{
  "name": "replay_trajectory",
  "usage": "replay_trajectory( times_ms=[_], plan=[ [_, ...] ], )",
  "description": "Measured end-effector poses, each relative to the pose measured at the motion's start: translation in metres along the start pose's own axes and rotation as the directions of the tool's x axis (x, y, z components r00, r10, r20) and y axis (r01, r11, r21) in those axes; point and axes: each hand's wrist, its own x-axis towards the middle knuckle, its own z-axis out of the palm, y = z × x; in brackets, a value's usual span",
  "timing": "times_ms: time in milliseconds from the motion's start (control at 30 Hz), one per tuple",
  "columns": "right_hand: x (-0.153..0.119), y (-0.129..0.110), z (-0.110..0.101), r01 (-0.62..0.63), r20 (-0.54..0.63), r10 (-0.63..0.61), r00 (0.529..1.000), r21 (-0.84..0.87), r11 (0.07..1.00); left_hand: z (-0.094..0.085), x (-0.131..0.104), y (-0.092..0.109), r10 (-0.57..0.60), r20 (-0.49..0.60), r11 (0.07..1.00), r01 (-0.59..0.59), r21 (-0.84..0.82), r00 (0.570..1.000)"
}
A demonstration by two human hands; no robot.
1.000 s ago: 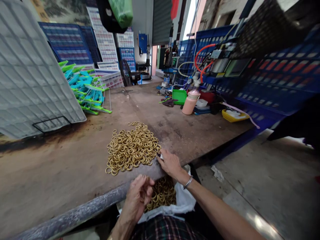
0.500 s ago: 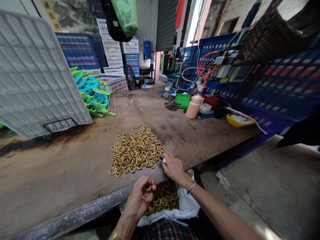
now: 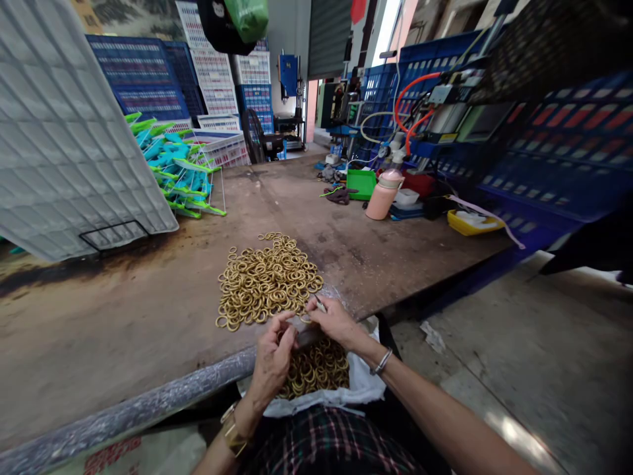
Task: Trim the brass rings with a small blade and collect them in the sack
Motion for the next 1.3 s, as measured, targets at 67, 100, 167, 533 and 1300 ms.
replay_trajectory(
  times_ms=[67,100,167,533,1300],
  plan=[
    [-0.004,-0.003,0.005,-0.079,0.082,0.069,0.994,0.123,0.989,-0.001,-0.001,0.0,0.116,0.046,0.987,-0.12,0.102,0.992],
    [-0.005,-0.004,0.008,-0.116,0.116,0.098,0.988,0.165,0.979,-0.001,-0.001,-0.001,0.148,0.07,0.978,-0.157,0.139,0.986],
    [-0.008,-0.005,0.012,-0.167,0.155,0.136,0.979,0.207,0.964,-0.002,-0.002,-0.002,0.136,0.087,0.976,-0.149,0.158,0.987],
    [-0.012,-0.012,0.017,0.079,0.044,-0.075,0.996,-0.107,0.991,0.001,-0.008,-0.001,-0.092,0.072,0.995,0.089,0.048,0.993],
    [-0.022,0.0,0.019,0.269,0.249,-0.118,0.961,-0.752,0.603,0.001,-0.01,-0.002,-0.199,0.088,0.975,0.207,-0.084,0.976]
  ],
)
